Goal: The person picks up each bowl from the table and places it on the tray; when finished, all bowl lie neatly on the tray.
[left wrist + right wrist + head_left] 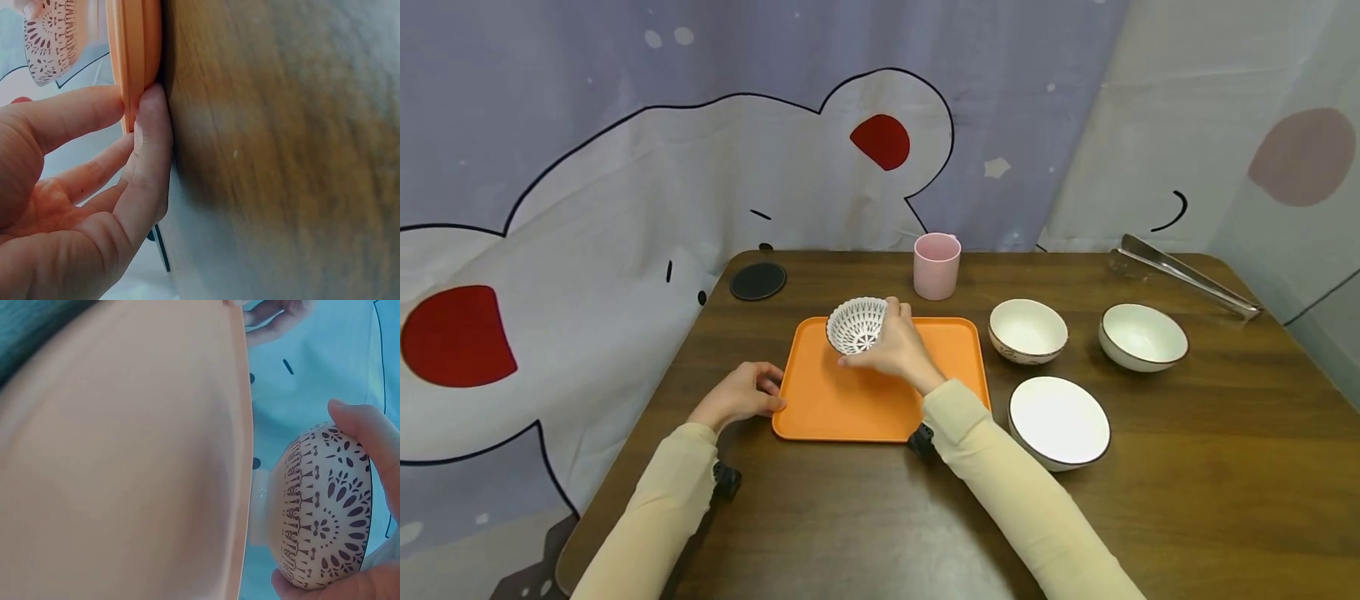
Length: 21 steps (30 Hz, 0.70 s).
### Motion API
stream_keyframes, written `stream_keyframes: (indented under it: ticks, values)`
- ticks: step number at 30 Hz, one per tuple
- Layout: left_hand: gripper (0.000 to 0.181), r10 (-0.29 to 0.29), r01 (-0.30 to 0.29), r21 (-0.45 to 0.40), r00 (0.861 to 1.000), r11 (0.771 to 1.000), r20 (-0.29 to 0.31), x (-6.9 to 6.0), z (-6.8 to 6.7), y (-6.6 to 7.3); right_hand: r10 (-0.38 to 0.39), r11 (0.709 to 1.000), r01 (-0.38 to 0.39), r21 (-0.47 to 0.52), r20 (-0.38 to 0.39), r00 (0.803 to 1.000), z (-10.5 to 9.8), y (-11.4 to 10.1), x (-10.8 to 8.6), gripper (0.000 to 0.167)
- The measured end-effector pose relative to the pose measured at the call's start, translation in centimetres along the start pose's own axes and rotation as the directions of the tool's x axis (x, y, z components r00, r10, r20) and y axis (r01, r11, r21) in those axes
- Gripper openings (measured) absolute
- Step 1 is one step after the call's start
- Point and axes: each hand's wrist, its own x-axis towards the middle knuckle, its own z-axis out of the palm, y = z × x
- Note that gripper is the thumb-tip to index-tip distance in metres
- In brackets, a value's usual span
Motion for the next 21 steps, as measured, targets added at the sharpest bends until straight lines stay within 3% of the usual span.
stream_keyframes:
  ticks: [12, 21]
  values:
    - [0.049, 0.037, -0.037, -0.028, 0.999, 0.999, 0.001, -0.2, 0.0, -0.1, 0.022, 1.000, -0.022, 0.000, 0.027, 0.999, 1.0, -0.3, 1.0, 0.125]
    - [0.049, 0.029, -0.029, -0.019, 1.000, 0.999, 0.000, -0.2, 0.0, 0.0, 0.018, 1.000, -0.017, -0.025, 0.042, 0.999, 1.7, -1.2, 1.4, 0.125]
